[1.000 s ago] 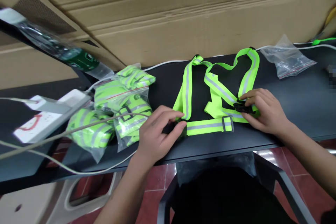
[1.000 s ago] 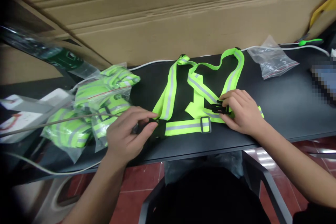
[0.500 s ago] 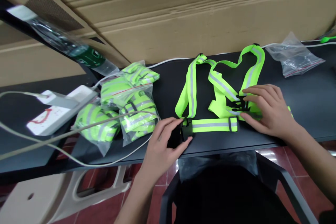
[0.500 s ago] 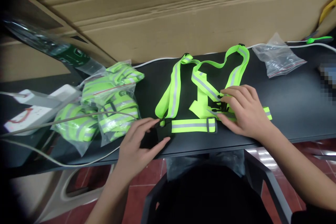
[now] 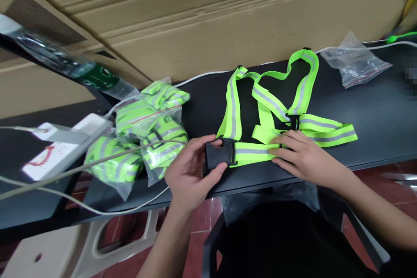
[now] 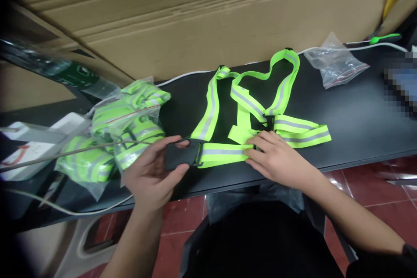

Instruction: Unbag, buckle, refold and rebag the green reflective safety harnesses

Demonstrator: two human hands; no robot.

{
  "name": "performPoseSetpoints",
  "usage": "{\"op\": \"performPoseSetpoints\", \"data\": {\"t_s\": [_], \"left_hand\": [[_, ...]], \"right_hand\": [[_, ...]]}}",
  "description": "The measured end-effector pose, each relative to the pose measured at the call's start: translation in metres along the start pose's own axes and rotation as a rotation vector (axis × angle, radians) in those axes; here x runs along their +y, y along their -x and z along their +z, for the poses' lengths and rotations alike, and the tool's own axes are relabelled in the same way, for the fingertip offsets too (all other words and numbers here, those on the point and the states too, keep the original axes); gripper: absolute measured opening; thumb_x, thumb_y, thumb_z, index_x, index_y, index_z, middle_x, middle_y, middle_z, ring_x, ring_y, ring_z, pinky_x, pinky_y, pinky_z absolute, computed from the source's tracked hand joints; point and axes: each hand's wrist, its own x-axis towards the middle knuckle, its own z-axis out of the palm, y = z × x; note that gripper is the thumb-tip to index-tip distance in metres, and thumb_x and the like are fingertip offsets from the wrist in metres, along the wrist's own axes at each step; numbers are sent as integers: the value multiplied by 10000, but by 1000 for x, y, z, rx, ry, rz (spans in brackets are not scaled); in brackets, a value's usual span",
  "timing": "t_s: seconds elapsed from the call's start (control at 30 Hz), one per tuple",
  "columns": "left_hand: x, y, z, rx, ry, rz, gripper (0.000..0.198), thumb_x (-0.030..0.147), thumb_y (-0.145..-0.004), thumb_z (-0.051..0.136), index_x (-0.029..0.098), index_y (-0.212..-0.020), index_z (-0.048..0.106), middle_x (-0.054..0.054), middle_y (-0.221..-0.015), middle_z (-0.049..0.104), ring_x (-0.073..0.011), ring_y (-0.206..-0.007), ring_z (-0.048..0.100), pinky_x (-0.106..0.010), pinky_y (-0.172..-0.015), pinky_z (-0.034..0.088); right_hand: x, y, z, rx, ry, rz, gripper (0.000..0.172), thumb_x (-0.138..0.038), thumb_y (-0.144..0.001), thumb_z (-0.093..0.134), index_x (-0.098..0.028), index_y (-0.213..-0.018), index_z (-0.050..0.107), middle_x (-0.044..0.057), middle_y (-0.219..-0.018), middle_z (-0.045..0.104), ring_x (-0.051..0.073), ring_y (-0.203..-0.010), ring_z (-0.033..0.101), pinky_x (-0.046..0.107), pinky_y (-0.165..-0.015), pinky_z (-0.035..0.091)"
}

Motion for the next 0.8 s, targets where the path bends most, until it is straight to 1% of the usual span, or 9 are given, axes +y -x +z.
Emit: {"op": "performPoseSetpoints", "data": {"t_s": [0.17,0.23,0.3,0.4,0.5,0.57,0.67,0.73,0.8], "left_hand": [[1,-13,-1,258,-13,133,407,404,-814,785,278,-1193,705,-42,-1081,698,-192,-885,701,-352,-804,592],[1,-17,-1,292,-40,157,424,434,-794,797,310,-1190,714,-35,-1079,697,-188,-863,689,-350,-766,594],[3,-20,-1,283,-79,179,435,444,-779,805,325,-1188,716,-33,-1056,693,-193,-841,673,-362,-738,600],[8,-22,2,208,-119,184,387,447,-821,760,302,-1177,712,-55,-1092,676,-235,-938,662,-419,-788,615],[16,-24,6,72,-109,177,352,389,-868,709,279,-1202,681,-77,-1245,655,-289,-1160,630,-484,-962,578],[21,-25,9,-28,-61,190,401,335,-869,704,259,-1258,643,-81,-1252,677,-297,-1206,632,-512,-1050,532],[29,-31,14,-153,-20,198,473,281,-861,710,232,-1319,604,-84,-1182,720,-289,-1171,665,-515,-1086,508],[35,-38,19,-240,-15,222,494,248,-861,706,234,-1342,596,-93,-1184,720,-278,-1144,674,-490,-1062,526],[40,-44,24,-325,-1,269,516,232,-880,680,251,-1384,571,-98,-1203,709,-265,-1124,672,-459,-1015,549]], "right_hand": [[-6,-3,0,-2,25,33,229,-277,-1019,511,-195,-1107,706,110,-1173,649,266,-1055,568,429,-853,469],[-8,-4,1,11,31,37,231,-277,-1019,506,-203,-1122,700,115,-1178,641,273,-1066,565,428,-841,469],[-8,-5,2,12,27,45,228,-277,-1018,504,-202,-1127,690,121,-1193,634,285,-1100,561,439,-853,477],[-7,-4,3,0,-14,68,245,-268,-1016,501,-175,-1197,636,133,-1232,625,295,-1152,565,481,-925,497],[-8,-2,4,20,-113,82,331,-265,-1008,516,-159,-1321,534,145,-1294,609,291,-1237,562,509,-1025,499],[-12,-3,6,52,-180,106,374,-269,-993,544,-166,-1349,494,160,-1346,580,289,-1280,556,502,-1033,519],[-21,-9,12,99,-228,109,274,-260,-984,564,-165,-1241,553,179,-1356,561,283,-1275,565,469,-982,557],[-28,-16,18,128,-202,60,153,-245,-994,547,-169,-1108,616,152,-1231,635,284,-1253,566,472,-984,543],[-36,-23,25,164,-122,44,130,-234,-1000,535,-186,-997,656,104,-1035,699,303,-1186,576,514,-965,517]]}}
